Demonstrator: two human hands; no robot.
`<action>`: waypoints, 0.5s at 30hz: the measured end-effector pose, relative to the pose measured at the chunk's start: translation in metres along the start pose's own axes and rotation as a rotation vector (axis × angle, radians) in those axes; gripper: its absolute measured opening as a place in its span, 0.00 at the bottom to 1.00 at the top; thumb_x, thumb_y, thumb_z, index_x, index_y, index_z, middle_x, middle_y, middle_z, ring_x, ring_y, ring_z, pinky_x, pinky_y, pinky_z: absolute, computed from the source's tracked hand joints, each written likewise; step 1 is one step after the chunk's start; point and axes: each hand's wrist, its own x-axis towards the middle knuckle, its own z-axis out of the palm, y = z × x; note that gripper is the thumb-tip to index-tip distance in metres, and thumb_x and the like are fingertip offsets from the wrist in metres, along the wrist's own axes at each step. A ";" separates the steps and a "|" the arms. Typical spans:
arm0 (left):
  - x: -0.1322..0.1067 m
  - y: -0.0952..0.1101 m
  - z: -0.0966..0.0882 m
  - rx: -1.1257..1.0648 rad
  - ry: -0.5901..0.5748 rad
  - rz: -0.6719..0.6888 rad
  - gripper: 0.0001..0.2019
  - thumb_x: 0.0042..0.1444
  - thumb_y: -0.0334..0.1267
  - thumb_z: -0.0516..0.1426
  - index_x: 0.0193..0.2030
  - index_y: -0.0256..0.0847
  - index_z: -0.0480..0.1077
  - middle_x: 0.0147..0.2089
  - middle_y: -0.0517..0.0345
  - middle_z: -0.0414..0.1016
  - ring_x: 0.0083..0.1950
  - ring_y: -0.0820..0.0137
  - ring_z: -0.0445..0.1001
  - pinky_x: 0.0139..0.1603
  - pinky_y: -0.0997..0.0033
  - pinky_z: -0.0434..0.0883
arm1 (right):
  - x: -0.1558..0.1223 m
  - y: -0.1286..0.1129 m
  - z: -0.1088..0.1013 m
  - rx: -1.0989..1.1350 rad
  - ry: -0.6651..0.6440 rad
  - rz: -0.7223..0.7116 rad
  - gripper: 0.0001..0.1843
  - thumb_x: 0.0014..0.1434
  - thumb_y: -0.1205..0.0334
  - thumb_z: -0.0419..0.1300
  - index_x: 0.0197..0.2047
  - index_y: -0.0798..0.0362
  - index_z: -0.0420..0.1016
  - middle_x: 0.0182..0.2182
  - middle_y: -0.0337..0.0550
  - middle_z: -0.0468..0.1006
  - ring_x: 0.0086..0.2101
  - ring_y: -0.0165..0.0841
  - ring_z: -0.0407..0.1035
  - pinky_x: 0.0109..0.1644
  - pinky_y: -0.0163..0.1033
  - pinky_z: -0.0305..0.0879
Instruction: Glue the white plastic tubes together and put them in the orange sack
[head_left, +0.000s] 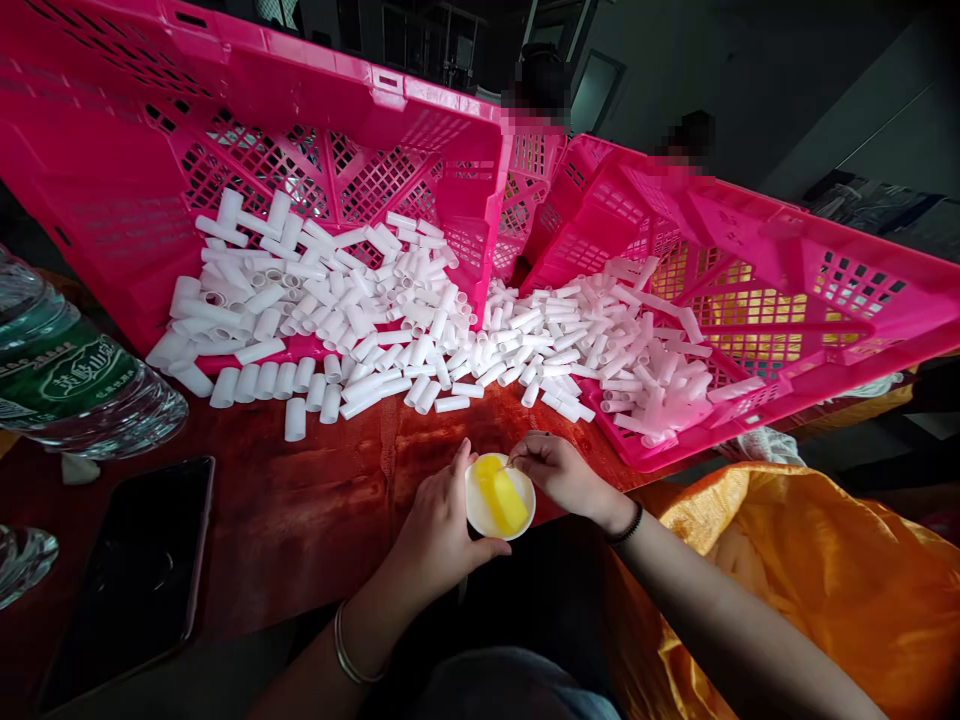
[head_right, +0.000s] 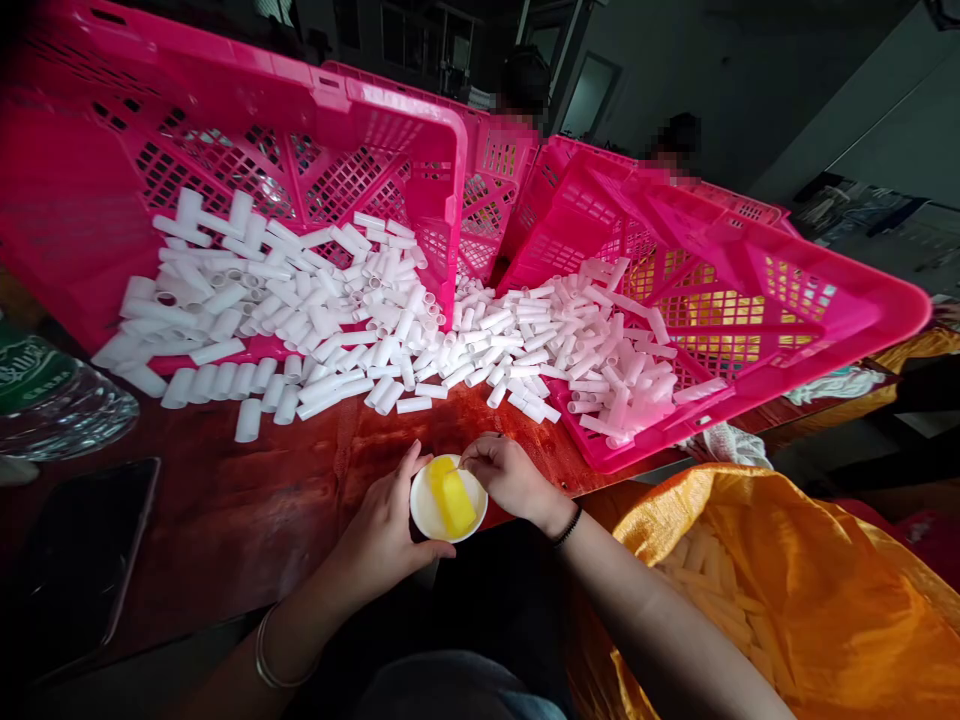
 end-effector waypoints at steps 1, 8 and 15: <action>0.000 0.000 0.000 0.003 -0.005 -0.004 0.67 0.37 0.45 0.73 0.71 0.45 0.26 0.64 0.37 0.64 0.64 0.46 0.64 0.61 0.42 0.63 | 0.002 0.003 -0.002 0.022 -0.009 0.056 0.06 0.55 0.65 0.57 0.31 0.54 0.76 0.30 0.43 0.78 0.32 0.33 0.70 0.38 0.38 0.67; -0.001 0.001 -0.002 0.037 -0.030 -0.004 0.63 0.42 0.44 0.70 0.71 0.44 0.25 0.66 0.36 0.61 0.65 0.46 0.63 0.62 0.41 0.62 | -0.008 -0.001 -0.026 -0.130 0.100 0.044 0.08 0.57 0.65 0.55 0.30 0.55 0.75 0.29 0.44 0.77 0.32 0.34 0.70 0.37 0.39 0.66; -0.002 0.001 -0.001 0.064 -0.036 0.014 0.63 0.41 0.44 0.70 0.71 0.42 0.27 0.68 0.33 0.56 0.68 0.45 0.58 0.63 0.41 0.61 | -0.055 -0.020 -0.002 -0.406 0.316 -0.110 0.11 0.61 0.69 0.51 0.35 0.55 0.75 0.30 0.46 0.74 0.31 0.35 0.70 0.36 0.40 0.67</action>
